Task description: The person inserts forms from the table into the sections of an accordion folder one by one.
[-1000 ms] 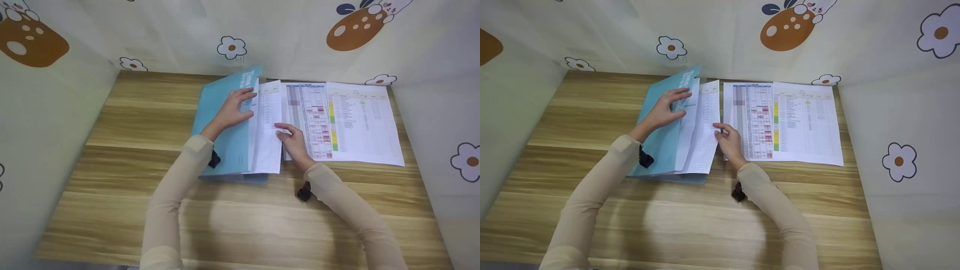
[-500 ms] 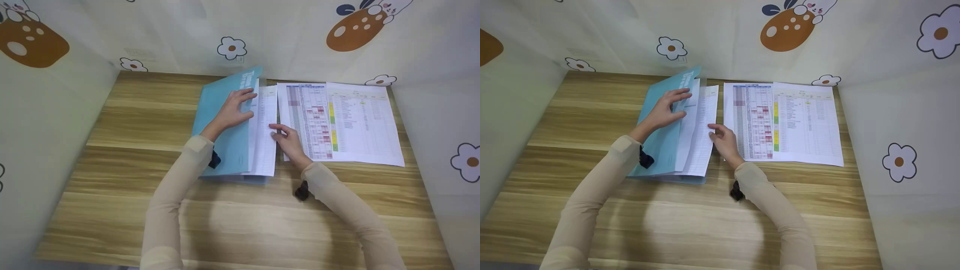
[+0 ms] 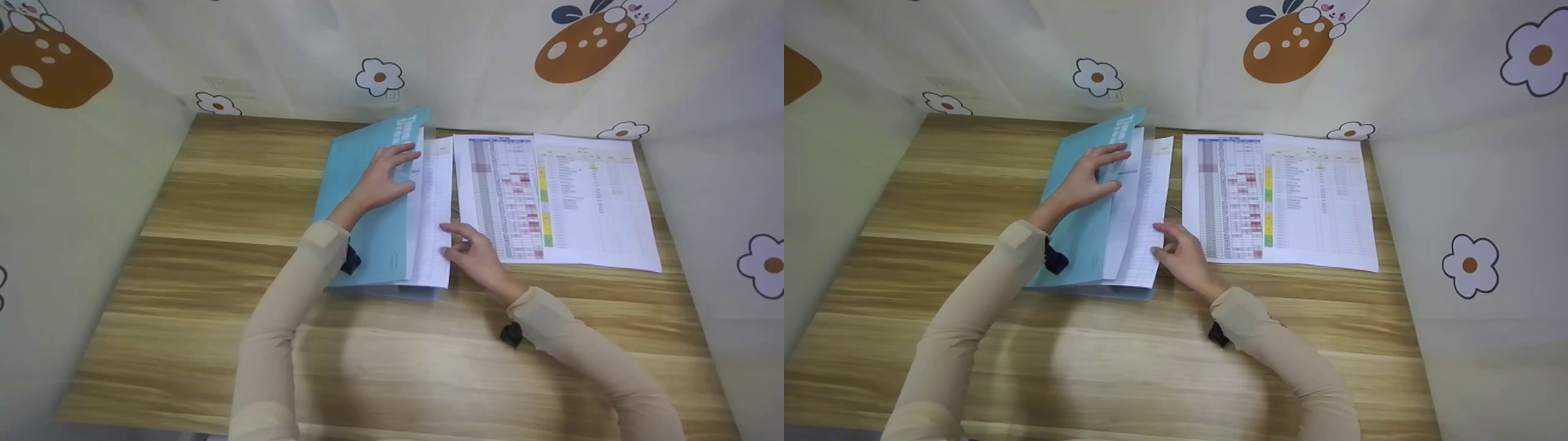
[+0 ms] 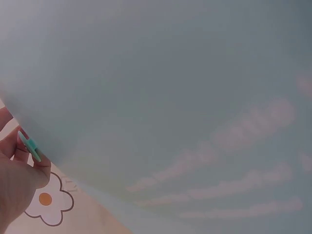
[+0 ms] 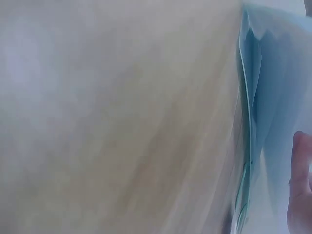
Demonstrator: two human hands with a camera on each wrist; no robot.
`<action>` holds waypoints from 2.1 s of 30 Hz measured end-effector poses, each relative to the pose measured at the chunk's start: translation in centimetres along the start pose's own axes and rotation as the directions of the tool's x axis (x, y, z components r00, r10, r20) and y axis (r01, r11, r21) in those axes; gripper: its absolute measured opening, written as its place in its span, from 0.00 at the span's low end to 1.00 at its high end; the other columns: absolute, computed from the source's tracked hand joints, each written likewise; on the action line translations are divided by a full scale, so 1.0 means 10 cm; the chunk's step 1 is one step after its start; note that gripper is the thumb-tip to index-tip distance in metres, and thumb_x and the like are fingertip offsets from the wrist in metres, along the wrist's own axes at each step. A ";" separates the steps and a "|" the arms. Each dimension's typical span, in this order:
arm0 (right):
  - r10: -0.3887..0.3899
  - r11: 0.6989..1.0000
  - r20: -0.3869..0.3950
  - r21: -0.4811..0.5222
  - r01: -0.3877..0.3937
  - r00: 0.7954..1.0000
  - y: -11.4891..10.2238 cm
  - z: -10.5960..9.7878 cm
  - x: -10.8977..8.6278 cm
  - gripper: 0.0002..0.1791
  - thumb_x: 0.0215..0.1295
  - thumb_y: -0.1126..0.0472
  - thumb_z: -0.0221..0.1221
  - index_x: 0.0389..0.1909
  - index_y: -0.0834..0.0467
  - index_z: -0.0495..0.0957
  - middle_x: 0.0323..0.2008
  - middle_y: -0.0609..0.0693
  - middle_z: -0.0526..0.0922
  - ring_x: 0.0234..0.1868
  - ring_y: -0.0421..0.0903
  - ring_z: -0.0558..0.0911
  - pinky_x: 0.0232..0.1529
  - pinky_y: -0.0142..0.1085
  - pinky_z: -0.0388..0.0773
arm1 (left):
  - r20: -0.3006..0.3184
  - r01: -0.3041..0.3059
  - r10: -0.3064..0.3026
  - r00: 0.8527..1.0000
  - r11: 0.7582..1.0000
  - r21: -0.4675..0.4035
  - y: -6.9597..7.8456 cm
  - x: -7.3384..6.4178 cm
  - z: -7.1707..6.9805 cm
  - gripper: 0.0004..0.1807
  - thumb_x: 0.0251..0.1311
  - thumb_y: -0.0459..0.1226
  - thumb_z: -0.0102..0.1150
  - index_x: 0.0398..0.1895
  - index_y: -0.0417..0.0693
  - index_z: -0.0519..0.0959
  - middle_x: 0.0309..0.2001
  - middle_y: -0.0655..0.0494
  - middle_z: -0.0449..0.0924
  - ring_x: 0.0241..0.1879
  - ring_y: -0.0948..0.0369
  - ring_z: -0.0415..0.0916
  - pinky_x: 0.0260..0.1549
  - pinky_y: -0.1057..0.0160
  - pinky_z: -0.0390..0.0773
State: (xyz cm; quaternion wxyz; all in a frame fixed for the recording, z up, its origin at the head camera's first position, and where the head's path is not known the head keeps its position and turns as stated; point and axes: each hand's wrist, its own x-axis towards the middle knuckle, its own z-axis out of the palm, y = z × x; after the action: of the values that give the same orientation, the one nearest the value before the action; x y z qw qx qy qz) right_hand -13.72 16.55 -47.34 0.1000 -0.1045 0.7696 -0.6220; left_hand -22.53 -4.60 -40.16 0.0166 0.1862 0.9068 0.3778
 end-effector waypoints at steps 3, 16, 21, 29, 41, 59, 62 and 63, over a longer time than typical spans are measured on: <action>-0.027 0.999 -0.005 -0.018 0.027 1.000 -0.01 0.02 -0.03 0.23 0.51 0.73 0.57 0.52 0.64 0.72 0.52 0.54 0.69 0.26 0.44 0.77 0.25 0.29 0.72 | 0.006 -0.009 0.009 1.000 1.000 0.007 0.00 0.00 0.00 0.29 0.47 0.41 0.56 0.58 0.51 0.69 0.63 0.60 0.57 0.59 0.61 0.51 0.54 0.59 0.56; 0.024 0.997 0.031 0.078 -0.027 0.999 -0.28 0.09 0.00 0.22 0.53 0.76 0.53 0.52 0.71 0.68 0.54 0.62 0.68 0.34 0.50 0.79 0.34 0.31 0.73 | 0.002 -0.015 0.015 1.000 1.000 0.019 0.01 0.01 0.00 0.28 0.47 0.39 0.55 0.57 0.51 0.70 0.62 0.58 0.58 0.59 0.60 0.51 0.54 0.58 0.56; 0.034 0.996 0.015 0.076 -0.035 0.999 -0.16 0.17 0.08 0.22 0.53 0.75 0.54 0.52 0.69 0.70 0.53 0.60 0.68 0.31 0.48 0.79 0.31 0.30 0.73 | 0.003 -0.016 0.016 1.000 1.000 0.016 0.01 0.01 -0.01 0.28 0.48 0.39 0.55 0.57 0.51 0.69 0.62 0.58 0.58 0.59 0.60 0.51 0.54 0.58 0.56; -0.093 0.988 -0.043 -0.127 0.087 0.995 -0.17 0.25 0.11 0.20 0.49 0.74 0.57 0.47 0.68 0.74 0.43 0.57 0.76 0.30 0.45 0.73 0.33 0.33 0.71 | 0.001 -0.020 0.020 1.000 1.000 0.020 0.00 0.01 0.00 0.28 0.48 0.39 0.56 0.58 0.52 0.69 0.62 0.58 0.58 0.59 0.60 0.51 0.54 0.58 0.56; -0.126 0.982 0.044 -0.138 0.131 0.991 -0.36 0.33 0.10 0.23 0.48 0.77 0.56 0.49 0.75 0.69 0.35 0.64 0.75 0.32 0.52 0.74 0.33 0.34 0.70 | -0.004 -0.040 0.040 0.999 0.999 0.002 0.00 0.00 0.00 0.27 0.48 0.37 0.55 0.57 0.48 0.70 0.62 0.57 0.58 0.59 0.59 0.51 0.55 0.56 0.54; -0.114 0.962 0.137 -0.234 0.144 0.984 -0.06 0.33 0.27 0.23 0.50 0.72 0.56 0.51 0.67 0.71 0.36 0.55 0.76 0.36 0.47 0.73 0.39 0.37 0.70 | 0.006 -0.038 0.038 0.999 0.999 0.004 0.00 0.00 0.00 0.28 0.48 0.38 0.55 0.57 0.49 0.69 0.62 0.58 0.58 0.58 0.60 0.52 0.54 0.57 0.56; -0.128 0.965 0.151 -0.210 0.158 0.980 -0.04 0.32 0.29 0.22 0.50 0.73 0.56 0.49 0.68 0.72 0.38 0.56 0.76 0.38 0.49 0.73 0.42 0.40 0.68 | -0.002 -0.052 0.052 0.999 0.999 -0.008 -0.02 0.00 0.01 0.28 0.48 0.38 0.55 0.57 0.48 0.69 0.62 0.57 0.58 0.58 0.59 0.52 0.54 0.57 0.57; -0.133 0.967 0.154 -0.198 0.163 0.979 -0.03 0.31 0.29 0.21 0.50 0.73 0.56 0.49 0.68 0.72 0.39 0.57 0.76 0.39 0.50 0.73 0.42 0.41 0.68 | -0.007 -0.063 0.063 0.998 0.998 -0.012 -0.02 0.00 0.01 0.28 0.48 0.37 0.55 0.57 0.47 0.70 0.62 0.56 0.59 0.58 0.59 0.53 0.53 0.57 0.57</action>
State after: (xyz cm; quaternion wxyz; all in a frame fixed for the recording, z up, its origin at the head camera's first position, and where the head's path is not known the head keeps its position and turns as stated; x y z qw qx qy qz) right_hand -15.58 12.72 -47.76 0.0952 -0.2150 0.8119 -0.5344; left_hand -22.57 -4.67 -40.39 0.0025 0.2134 0.8982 0.3842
